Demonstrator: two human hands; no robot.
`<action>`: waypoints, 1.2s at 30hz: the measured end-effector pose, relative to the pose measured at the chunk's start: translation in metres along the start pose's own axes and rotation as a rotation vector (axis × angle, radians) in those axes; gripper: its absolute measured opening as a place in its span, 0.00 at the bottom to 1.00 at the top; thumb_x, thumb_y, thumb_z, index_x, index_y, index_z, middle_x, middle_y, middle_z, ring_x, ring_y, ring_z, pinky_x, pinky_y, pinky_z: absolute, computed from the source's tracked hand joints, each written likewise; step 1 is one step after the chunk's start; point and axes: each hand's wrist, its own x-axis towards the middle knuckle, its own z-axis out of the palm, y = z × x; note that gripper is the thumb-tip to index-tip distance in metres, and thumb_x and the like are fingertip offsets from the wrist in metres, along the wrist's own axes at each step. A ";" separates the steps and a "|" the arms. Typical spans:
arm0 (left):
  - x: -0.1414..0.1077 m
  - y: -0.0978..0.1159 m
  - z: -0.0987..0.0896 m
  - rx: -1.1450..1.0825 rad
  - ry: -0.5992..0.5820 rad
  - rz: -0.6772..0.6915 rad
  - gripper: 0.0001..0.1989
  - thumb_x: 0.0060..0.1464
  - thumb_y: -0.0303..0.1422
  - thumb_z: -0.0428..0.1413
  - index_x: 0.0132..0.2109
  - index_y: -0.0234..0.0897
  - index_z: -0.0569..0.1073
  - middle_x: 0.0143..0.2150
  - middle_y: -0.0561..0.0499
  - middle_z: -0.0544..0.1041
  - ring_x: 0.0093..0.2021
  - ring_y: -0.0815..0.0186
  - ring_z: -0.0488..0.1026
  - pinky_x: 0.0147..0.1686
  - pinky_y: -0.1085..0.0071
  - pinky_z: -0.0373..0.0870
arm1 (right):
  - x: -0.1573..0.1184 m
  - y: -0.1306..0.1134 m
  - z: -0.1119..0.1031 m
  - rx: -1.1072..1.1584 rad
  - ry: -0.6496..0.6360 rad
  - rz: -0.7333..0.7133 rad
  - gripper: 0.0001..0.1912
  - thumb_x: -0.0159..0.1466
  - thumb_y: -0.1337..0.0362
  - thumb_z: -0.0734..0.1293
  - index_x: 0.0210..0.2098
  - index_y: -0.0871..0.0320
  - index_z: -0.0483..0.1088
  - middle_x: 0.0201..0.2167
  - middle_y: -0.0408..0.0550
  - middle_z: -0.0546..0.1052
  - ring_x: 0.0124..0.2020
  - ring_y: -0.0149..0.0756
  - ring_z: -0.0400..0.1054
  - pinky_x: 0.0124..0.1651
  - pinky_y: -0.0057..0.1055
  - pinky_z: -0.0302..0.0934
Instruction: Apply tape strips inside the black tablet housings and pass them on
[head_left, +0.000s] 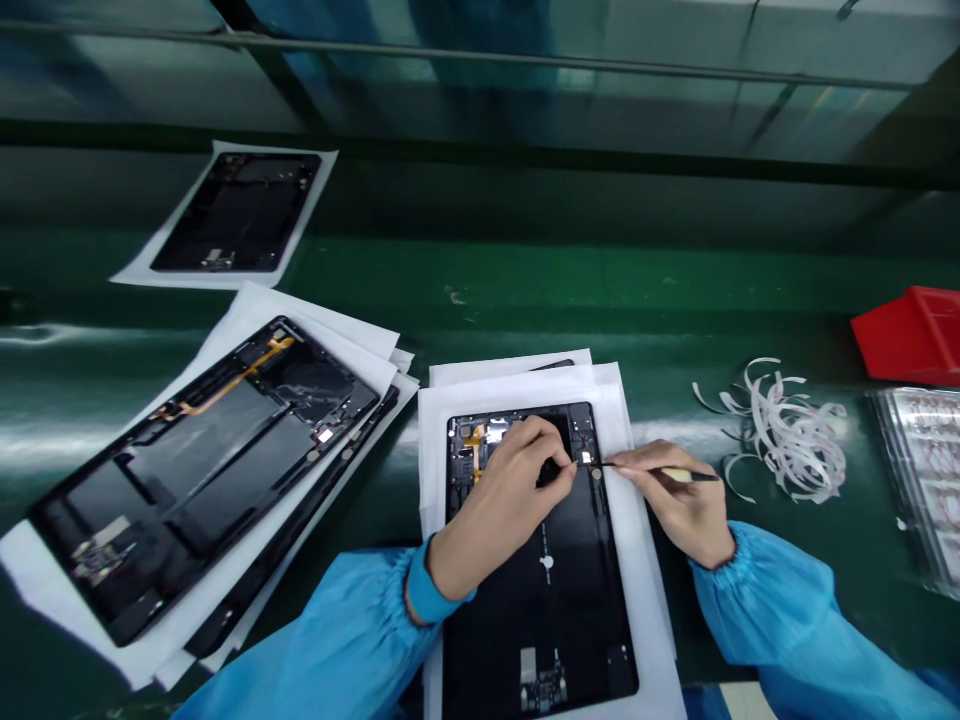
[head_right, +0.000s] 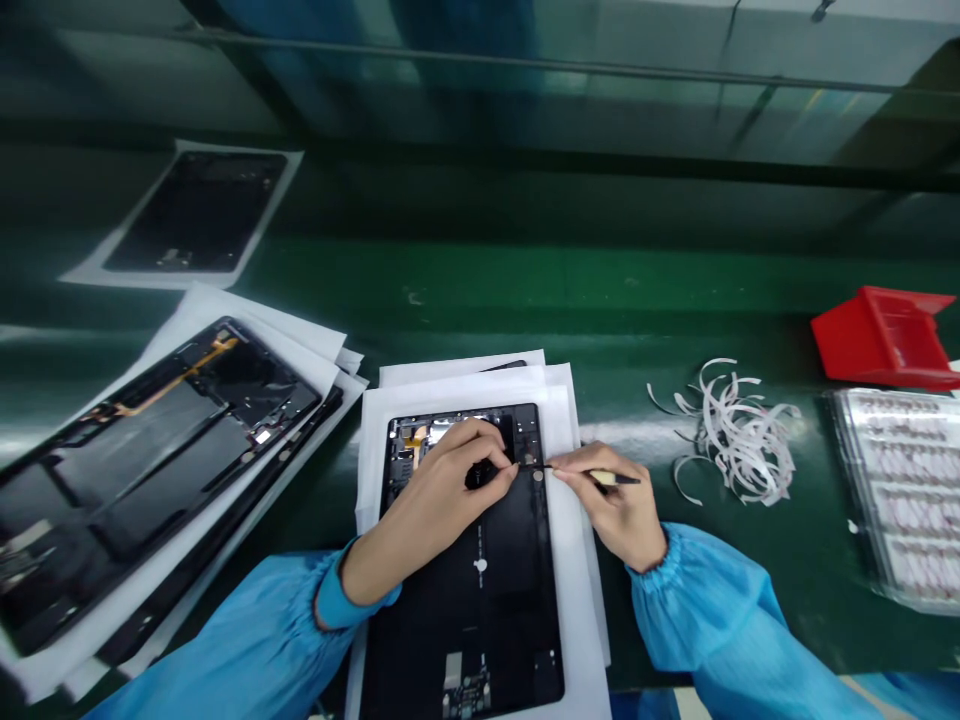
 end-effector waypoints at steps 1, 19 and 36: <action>0.000 0.000 0.000 -0.002 -0.005 -0.004 0.07 0.59 0.24 0.55 0.33 0.37 0.69 0.41 0.52 0.68 0.44 0.65 0.68 0.46 0.68 0.64 | -0.001 0.000 0.000 -0.002 0.014 0.001 0.11 0.63 0.77 0.70 0.37 0.54 0.75 0.35 0.44 0.80 0.38 0.39 0.76 0.42 0.33 0.70; -0.074 0.001 -0.052 -0.166 0.281 -0.123 0.03 0.62 0.30 0.52 0.40 0.40 0.71 0.33 0.55 0.72 0.32 0.70 0.70 0.32 0.76 0.68 | 0.038 -0.059 0.049 -0.758 -0.516 0.107 0.09 0.69 0.71 0.65 0.48 0.57 0.67 0.43 0.49 0.69 0.35 0.41 0.71 0.35 0.35 0.64; -0.143 -0.021 0.019 0.801 0.270 0.230 0.31 0.61 0.53 0.49 0.64 0.41 0.67 0.67 0.43 0.64 0.64 0.47 0.60 0.63 0.55 0.49 | 0.029 -0.058 0.047 -0.557 -0.369 0.046 0.07 0.68 0.73 0.64 0.35 0.56 0.64 0.35 0.42 0.69 0.36 0.35 0.66 0.40 0.30 0.59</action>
